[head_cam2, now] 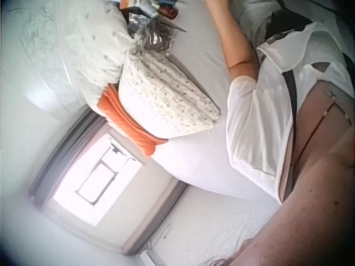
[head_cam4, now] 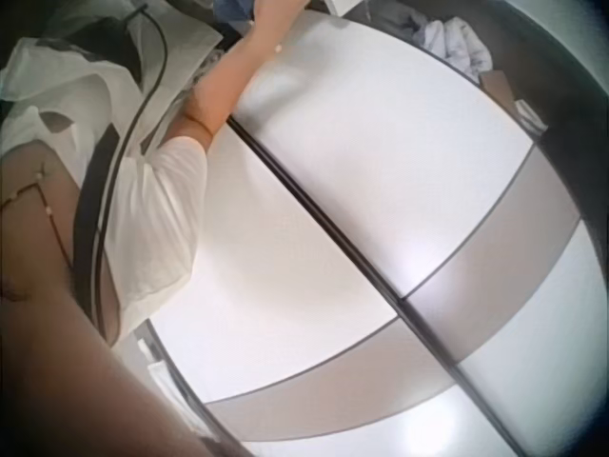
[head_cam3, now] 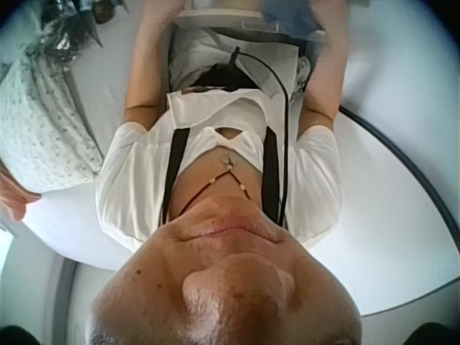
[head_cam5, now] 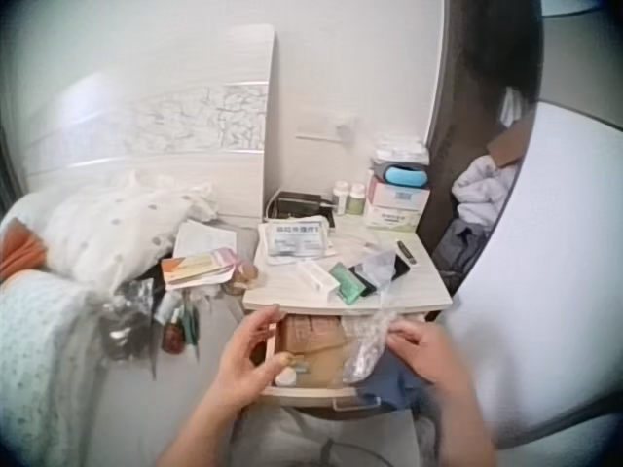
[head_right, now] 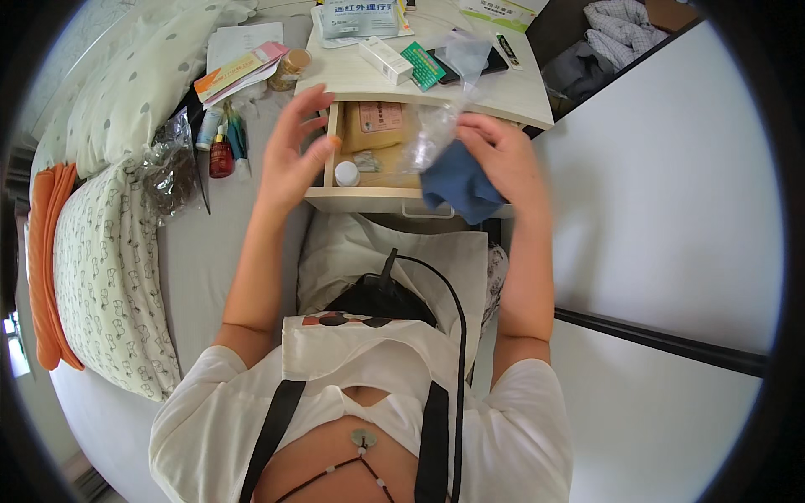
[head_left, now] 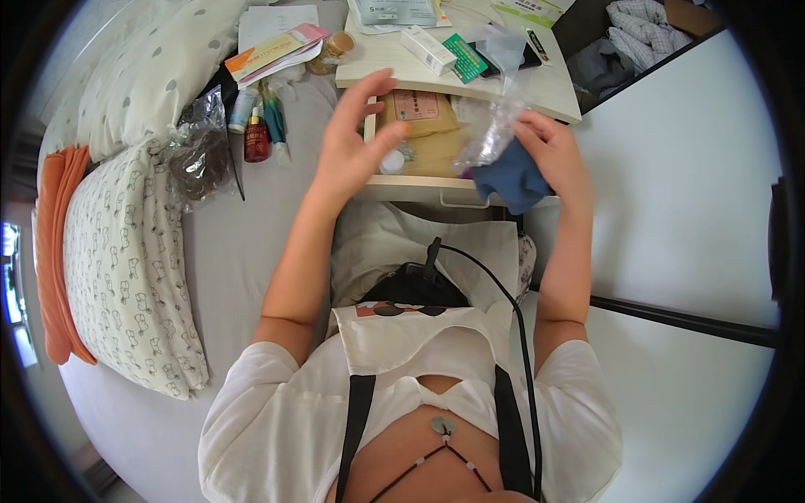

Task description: The person sorts various items in a nightstand drawer, including medical packets, a blue cloth, a phone, and small bottles, by moving them between the drawer, the top of the nightstand, and the bed.

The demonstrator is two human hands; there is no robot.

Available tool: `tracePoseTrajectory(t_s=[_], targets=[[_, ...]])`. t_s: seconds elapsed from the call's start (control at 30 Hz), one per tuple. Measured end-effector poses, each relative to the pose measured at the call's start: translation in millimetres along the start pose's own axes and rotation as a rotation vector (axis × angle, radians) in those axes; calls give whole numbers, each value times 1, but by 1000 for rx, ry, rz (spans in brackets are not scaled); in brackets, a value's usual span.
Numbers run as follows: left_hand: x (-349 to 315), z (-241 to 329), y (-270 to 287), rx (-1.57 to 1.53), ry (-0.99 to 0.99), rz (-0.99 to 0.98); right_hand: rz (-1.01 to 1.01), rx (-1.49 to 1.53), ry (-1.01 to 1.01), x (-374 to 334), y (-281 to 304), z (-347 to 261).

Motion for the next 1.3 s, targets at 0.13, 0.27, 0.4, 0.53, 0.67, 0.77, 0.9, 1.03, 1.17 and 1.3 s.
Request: tracePoseTrajectory(t_s=[0.13, 0.27, 0.4, 0.53, 0.67, 0.77, 0.9, 1.03, 1.17, 1.3], targets=[[-5, 25, -34, 244, -108, -289, -24, -168, 147, 1, -30, -39], [-7, 25, -30, 250, 5, -310, 26, -175, 221, -3, -52, -67], [-15, 39, -20, 55, 46, -294, -3, -307, 191, 2, -71, -75], [-22, 63, -15, 257, -88, -204, -7, -477, 219, 0, -83, -88], [-28, 75, 8, 437, -68, -62, -193, -121, 327, -4, -106, -104], [-48, 76, 52, 215, 176, 123, -332, 55, 380, -8, -128, -112], [-80, 104, 103, 392, 278, 343, -427, 192, 325, -10, -139, -117], [-109, 127, 139, 572, 393, 548, -521, 444, 245, 0, -147, -110], [-130, 141, 156, 1224, 350, 476, -626, 579, 131, 2, -164, -113], [-142, 104, 155, 1490, 17, 198, -662, 556, 139, 5, -177, -114]])
Point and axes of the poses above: each hand's wrist, its own x-axis towards the middle knuckle, its own y-axis out of the back of the hand, z = x × y, the point moved 6 cm from there along x, towards the middle knuckle, and after that the axes turned 14 degrees about -x, right-handed, at the moved point
